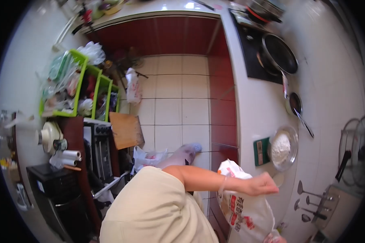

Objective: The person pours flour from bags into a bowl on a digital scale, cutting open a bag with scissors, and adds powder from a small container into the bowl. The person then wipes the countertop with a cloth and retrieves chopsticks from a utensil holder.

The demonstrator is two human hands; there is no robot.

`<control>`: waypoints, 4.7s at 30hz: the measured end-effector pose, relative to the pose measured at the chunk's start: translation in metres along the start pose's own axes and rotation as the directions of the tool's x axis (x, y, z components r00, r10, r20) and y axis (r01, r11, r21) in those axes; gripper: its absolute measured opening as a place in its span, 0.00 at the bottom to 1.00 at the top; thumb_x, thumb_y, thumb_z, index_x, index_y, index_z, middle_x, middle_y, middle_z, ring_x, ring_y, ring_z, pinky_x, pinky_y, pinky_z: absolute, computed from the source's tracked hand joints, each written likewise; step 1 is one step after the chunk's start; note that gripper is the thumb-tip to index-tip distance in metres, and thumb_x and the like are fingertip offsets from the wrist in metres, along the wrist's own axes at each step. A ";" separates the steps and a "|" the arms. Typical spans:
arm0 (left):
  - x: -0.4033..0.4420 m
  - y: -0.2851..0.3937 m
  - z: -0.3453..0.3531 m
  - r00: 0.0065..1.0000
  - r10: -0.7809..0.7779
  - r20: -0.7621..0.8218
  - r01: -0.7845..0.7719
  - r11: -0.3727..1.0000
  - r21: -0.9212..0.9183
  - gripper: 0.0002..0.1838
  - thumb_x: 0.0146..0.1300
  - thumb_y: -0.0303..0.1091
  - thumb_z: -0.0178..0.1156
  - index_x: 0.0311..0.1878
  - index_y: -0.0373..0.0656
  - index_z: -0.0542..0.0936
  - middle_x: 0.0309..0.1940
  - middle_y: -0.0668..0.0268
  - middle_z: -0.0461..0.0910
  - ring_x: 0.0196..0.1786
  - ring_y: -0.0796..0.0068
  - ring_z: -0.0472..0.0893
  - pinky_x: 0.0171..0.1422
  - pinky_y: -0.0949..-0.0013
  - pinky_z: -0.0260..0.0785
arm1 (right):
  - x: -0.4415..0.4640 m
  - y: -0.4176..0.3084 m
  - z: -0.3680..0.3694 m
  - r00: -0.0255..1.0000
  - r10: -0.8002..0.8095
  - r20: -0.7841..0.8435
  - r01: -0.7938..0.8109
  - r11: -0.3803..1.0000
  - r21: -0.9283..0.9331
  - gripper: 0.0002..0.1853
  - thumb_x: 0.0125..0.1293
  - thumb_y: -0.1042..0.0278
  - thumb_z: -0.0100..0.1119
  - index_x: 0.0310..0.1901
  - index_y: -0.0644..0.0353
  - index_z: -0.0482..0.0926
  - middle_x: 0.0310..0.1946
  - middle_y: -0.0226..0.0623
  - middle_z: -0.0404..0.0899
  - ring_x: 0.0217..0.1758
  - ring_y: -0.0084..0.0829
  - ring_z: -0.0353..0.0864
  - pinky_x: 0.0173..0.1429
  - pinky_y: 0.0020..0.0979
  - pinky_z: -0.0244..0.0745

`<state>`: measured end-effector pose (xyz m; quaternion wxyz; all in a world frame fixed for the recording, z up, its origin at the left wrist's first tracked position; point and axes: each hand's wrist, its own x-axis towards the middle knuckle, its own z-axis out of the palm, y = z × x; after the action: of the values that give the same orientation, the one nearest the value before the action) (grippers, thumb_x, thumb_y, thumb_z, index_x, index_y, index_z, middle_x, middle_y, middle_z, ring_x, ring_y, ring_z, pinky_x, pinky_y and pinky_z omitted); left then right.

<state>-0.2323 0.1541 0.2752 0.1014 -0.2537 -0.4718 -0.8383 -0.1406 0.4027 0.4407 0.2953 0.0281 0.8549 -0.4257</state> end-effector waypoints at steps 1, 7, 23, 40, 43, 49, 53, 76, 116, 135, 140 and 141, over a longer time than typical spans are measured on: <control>-0.004 0.014 -0.016 0.997 -0.031 -0.075 0.030 0.999 -0.011 0.19 0.65 0.34 0.50 0.21 0.31 0.70 0.14 0.60 0.65 0.19 0.75 0.61 0.24 0.68 0.57 | 0.012 -0.010 0.002 0.995 -0.052 0.090 0.052 0.999 0.002 0.14 0.61 0.61 0.54 0.39 0.66 0.73 0.31 0.39 0.76 0.32 0.29 0.71 0.37 0.35 0.69; -0.068 0.089 -0.168 0.853 0.089 -0.514 -0.007 0.987 0.160 0.19 0.66 0.36 0.51 0.19 0.37 0.68 0.13 0.73 0.62 0.19 0.84 0.59 0.22 0.75 0.53 | 0.111 -0.123 0.148 0.818 -0.390 0.423 0.378 0.918 0.117 0.17 0.66 0.66 0.45 0.20 0.62 0.67 0.16 0.30 0.66 0.18 0.20 0.61 0.23 0.24 0.55; -0.504 0.140 -0.754 -0.101 0.033 -0.994 0.862 -0.496 -0.104 0.18 0.55 0.50 0.58 0.32 0.44 0.82 0.26 0.54 0.80 0.33 0.55 0.80 0.39 0.57 0.72 | 0.521 -0.092 0.765 0.761 0.061 0.646 0.083 0.978 -0.190 0.20 0.68 0.55 0.45 0.21 0.57 0.69 0.17 0.24 0.65 0.22 0.19 0.61 0.28 0.23 0.57; -0.634 0.155 -0.783 -0.124 -0.306 -0.944 0.941 -0.339 -0.013 0.24 0.55 0.48 0.57 0.22 0.30 0.80 0.23 0.43 0.77 0.31 0.46 0.78 0.39 0.53 0.71 | 0.544 -0.115 1.106 0.669 0.164 0.725 -0.177 0.982 -0.060 0.09 0.61 0.62 0.55 0.35 0.59 0.74 0.27 0.28 0.73 0.32 0.20 0.69 0.39 0.25 0.66; -0.640 0.152 -0.772 -0.143 -0.261 -0.955 0.946 -0.321 -0.054 0.24 0.55 0.49 0.56 0.22 0.32 0.80 0.23 0.44 0.77 0.30 0.47 0.79 0.39 0.54 0.71 | 0.530 -0.108 1.116 0.574 0.166 0.802 -0.204 0.977 -0.056 0.15 0.59 0.58 0.57 0.39 0.61 0.72 0.33 0.36 0.76 0.37 0.27 0.73 0.42 0.28 0.68; -0.602 0.182 -0.763 -0.242 -0.373 -0.896 0.937 -0.330 -0.115 0.25 0.47 0.57 0.62 0.19 0.40 0.76 0.23 0.52 0.78 0.31 0.52 0.79 0.38 0.57 0.70 | 0.528 -0.137 1.092 0.737 0.193 0.648 0.222 0.836 -0.501 0.40 0.53 0.54 0.60 0.63 0.65 0.56 0.52 0.50 0.72 0.56 0.48 0.70 0.60 0.48 0.62; -0.587 0.198 -0.754 -0.205 -0.223 -0.953 0.932 -0.341 -0.120 0.23 0.47 0.54 0.64 0.23 0.40 0.74 0.26 0.52 0.78 0.34 0.52 0.78 0.39 0.57 0.69 | 0.532 -0.136 1.060 0.738 0.052 0.672 0.314 0.856 -0.411 0.40 0.52 0.56 0.61 0.63 0.65 0.56 0.53 0.52 0.71 0.58 0.50 0.69 0.61 0.46 0.63; -0.235 0.097 -0.554 0.290 -0.552 -0.782 0.369 -0.689 0.624 0.38 0.41 0.34 0.66 0.61 0.61 0.67 0.70 0.62 0.51 0.71 0.48 0.47 0.67 0.33 0.37 | 0.294 0.156 0.401 0.845 0.444 -0.297 -0.530 0.767 -0.360 0.20 0.48 0.64 0.61 0.46 0.51 0.74 0.43 0.40 0.78 0.49 0.41 0.76 0.51 0.42 0.72; 0.059 -0.127 -0.150 0.716 -0.698 0.017 0.157 0.184 0.970 0.22 0.42 0.30 0.67 0.44 0.43 0.73 0.52 0.51 0.69 0.53 0.50 0.70 0.56 0.55 0.64 | 0.367 0.221 -0.061 0.679 0.088 -0.729 -0.326 0.926 -0.192 0.60 0.38 0.52 0.72 0.69 0.57 0.42 0.55 0.51 0.63 0.57 0.51 0.63 0.60 0.49 0.56; 0.125 -0.056 -0.053 0.590 -0.794 -0.147 0.787 0.606 -0.112 0.24 0.62 0.30 0.52 0.60 0.38 0.61 0.42 0.60 0.76 0.41 0.72 0.78 0.39 0.69 0.75 | 0.291 -0.052 -0.037 0.649 -0.758 -0.070 0.587 0.556 -0.589 0.57 0.37 0.52 0.72 0.68 0.60 0.49 0.55 0.49 0.61 0.56 0.47 0.62 0.60 0.47 0.53; 0.127 -0.046 -0.170 0.573 -0.677 -0.462 0.713 0.690 -0.126 0.22 0.60 0.30 0.52 0.56 0.35 0.63 0.31 0.58 0.78 0.31 0.70 0.81 0.37 0.70 0.77 | 0.311 -0.088 -0.029 0.582 -0.803 -0.128 0.652 0.556 -0.515 0.53 0.43 0.49 0.71 0.67 0.60 0.51 0.63 0.54 0.55 0.63 0.46 0.58 0.64 0.47 0.50; 0.133 -0.050 -0.199 0.552 -0.660 -0.511 0.717 0.688 -0.115 0.20 0.60 0.29 0.52 0.55 0.36 0.64 0.31 0.58 0.78 0.29 0.71 0.81 0.37 0.71 0.77 | 0.312 -0.084 -0.030 0.572 -0.798 -0.189 0.656 0.584 -0.479 0.49 0.45 0.55 0.70 0.66 0.61 0.54 0.63 0.53 0.56 0.64 0.47 0.59 0.64 0.45 0.52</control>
<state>-0.4320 0.0225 0.2225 -0.0996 0.1906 -0.5318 -0.8191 -0.4370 0.3082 0.3496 -0.0844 -0.3036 0.8888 -0.3329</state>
